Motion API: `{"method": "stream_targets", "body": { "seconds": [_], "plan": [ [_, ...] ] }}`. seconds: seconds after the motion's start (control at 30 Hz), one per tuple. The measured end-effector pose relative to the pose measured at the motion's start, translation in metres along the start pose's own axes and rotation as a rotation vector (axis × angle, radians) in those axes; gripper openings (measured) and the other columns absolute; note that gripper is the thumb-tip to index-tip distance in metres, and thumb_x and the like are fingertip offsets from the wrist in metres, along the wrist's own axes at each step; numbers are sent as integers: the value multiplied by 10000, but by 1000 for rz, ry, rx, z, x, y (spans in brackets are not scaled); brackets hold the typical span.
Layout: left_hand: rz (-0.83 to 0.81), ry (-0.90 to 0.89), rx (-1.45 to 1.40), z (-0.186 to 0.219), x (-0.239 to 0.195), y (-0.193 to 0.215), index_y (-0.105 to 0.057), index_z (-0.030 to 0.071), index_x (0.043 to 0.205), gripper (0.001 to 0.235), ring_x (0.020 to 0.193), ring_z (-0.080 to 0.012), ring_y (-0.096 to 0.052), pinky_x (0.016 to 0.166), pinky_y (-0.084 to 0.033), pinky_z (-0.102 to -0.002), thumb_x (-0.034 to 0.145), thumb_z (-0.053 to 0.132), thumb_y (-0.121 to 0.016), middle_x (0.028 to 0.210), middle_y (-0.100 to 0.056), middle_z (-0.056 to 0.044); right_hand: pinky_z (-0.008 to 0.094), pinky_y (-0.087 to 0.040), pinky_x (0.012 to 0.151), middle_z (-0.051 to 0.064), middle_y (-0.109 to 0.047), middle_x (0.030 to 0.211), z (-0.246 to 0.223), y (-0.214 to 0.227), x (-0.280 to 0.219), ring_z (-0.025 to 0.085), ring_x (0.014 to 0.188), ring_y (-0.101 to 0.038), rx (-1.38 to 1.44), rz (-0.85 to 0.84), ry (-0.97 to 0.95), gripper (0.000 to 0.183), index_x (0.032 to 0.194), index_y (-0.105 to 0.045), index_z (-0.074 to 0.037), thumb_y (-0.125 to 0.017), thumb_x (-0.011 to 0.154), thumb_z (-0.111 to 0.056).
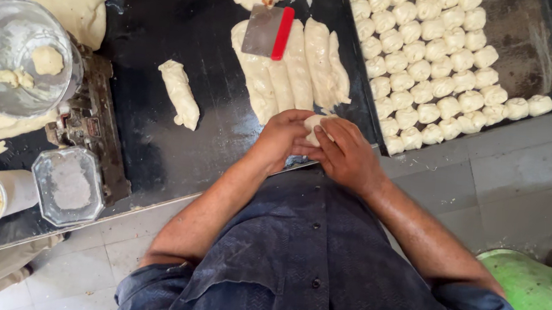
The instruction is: The person cuts a long strip of dough into small pieces using a bench scraper, then rolls each piece into a ball and places it on a tray. The process is repeated continuously.
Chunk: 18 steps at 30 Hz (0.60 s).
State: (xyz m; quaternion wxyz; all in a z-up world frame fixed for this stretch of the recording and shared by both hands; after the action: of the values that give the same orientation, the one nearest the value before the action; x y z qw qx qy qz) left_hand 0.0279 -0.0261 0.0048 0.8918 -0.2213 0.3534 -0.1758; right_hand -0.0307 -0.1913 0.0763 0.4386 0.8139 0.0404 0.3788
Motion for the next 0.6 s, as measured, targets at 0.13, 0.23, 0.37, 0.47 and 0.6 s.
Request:
{"method": "stream_targets", "body": {
  "seconds": [0.13,0.23,0.37,0.47,0.6],
  "plan": [
    [71,124,99,-7,6,1,-613,7,1299,378,858,-342,-711,768,-612,-423,923,-1,-576,1125,-705,-231,474,-534,929,136,-643,1186,2,0,-10,348,1101,-643,-31,89,-59,278,1116,-715,-34,-790,849,-19],
    [89,-601,950,-1,3,-13,-751,17,1208,437,1150,-275,-721,986,-572,-373,822,-97,-579,1274,-732,-179,499,-524,978,216,-621,1251,17,-2,-11,411,1148,-612,72,123,-326,343,1142,-632,7,-784,845,-71],
    [-63,-419,582,-9,11,-23,-766,-25,968,302,1119,-253,-669,933,-529,-330,774,-146,-570,1435,-676,-183,431,-556,917,147,-675,1183,39,7,-35,337,1073,-669,287,102,-502,412,1213,-666,-39,-820,831,-43],
    [37,-330,330,-3,14,-18,-715,-29,1014,227,1172,-241,-679,1013,-548,-327,843,-129,-606,1346,-668,-177,325,-579,831,67,-645,1277,82,37,-63,186,1029,-665,754,341,-764,389,1216,-658,-63,-787,859,20],
    [253,-273,270,6,13,-5,-698,-37,1049,190,1093,-242,-708,960,-576,-346,880,-79,-623,1284,-690,-191,295,-606,958,90,-665,1254,156,129,-105,145,1107,-668,721,718,-897,380,1197,-660,-49,-722,890,166]
  ]
}}
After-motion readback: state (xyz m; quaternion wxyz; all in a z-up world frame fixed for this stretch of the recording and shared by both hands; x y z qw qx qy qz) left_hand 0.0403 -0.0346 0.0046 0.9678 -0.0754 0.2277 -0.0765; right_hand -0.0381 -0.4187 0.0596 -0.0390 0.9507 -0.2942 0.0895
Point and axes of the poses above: each hand's wrist, its own x-axis towards the middle knuckle, its own y-axis out of the back of the hand, z = x × y, the point moved 2 cm from there along x, towards the middle knuckle
